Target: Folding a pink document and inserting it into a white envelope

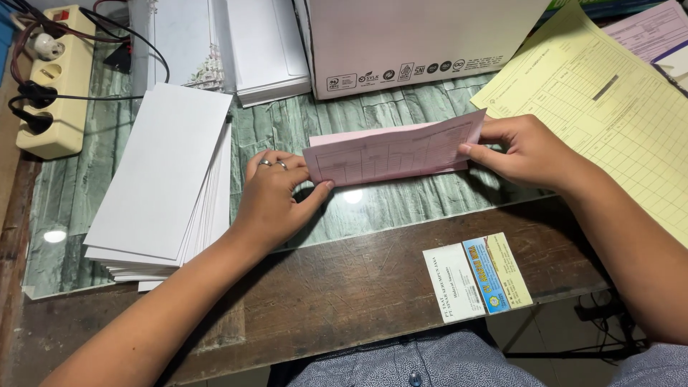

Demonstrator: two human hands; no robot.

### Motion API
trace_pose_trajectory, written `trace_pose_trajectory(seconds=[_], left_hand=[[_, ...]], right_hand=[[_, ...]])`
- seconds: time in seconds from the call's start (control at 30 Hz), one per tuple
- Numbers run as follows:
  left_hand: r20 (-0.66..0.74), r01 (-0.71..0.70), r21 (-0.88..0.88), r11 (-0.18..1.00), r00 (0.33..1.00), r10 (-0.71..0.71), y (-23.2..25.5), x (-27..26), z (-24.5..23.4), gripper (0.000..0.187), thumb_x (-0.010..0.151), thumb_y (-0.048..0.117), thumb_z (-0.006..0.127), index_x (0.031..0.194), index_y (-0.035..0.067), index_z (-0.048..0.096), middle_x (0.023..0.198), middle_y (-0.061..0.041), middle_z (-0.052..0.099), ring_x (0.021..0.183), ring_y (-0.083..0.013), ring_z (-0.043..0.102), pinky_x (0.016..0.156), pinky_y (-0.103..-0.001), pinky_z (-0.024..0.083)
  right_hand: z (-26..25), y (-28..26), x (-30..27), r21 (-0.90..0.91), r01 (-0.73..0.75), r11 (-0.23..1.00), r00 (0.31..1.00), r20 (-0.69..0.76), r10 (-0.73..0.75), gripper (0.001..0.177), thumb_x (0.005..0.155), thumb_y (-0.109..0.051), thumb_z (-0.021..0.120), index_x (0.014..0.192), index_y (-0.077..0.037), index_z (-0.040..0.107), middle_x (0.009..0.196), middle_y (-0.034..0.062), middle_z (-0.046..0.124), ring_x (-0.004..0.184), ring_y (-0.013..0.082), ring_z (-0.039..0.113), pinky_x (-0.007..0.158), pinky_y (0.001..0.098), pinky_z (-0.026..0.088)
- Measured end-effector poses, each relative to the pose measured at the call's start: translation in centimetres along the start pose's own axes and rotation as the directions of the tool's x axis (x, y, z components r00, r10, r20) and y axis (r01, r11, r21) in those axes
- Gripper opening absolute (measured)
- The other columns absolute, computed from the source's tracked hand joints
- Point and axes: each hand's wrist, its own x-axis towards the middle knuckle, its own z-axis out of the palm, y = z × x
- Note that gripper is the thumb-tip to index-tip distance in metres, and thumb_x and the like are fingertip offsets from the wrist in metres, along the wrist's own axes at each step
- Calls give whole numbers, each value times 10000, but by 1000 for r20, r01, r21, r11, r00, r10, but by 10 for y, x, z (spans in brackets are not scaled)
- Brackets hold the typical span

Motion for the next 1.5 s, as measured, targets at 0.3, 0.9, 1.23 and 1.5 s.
trace_pose_trajectory(seconds=[0.3,0.9,1.23,1.5], left_hand=[[29,-147,65,987,989,146,2,3,-10,267,819,346,825,1059,231,801,1105,23,787,1189,-347,621,1166,-737,102],[276,-518,343,783,853,443,-5,6,0,820,604,261,845,1387,220,604,1078,-64,654,956,-343,619,1125,-687,324],[264,-479,347,806,875,406,-4,4,3,380,967,441,534,1260,240,668,1041,-43,555,1063,-302,558,1152,-678,264],[224,-304,196,932,940,259,-10,11,-5,180,938,388,653,994,269,776,1031,64,705,1129,-229,607,1165,-634,296]], right_hand=[[-1,-15,-1,2,55,999,998,22,-55,483,814,-142,767,1282,-52,683,1339,87,702,1277,227,640,1119,359,469],[4,1,-9,-304,433,849,902,161,-402,504,843,-169,784,1332,-238,687,1316,66,674,1190,242,637,958,392,545],[6,6,-8,-278,259,925,966,98,-241,312,854,-180,718,1143,-261,801,1283,46,711,1200,312,679,1191,549,366],[3,16,-2,-161,220,962,975,45,-216,218,928,-195,685,1102,-188,815,1136,16,772,1104,274,723,1177,531,384]])
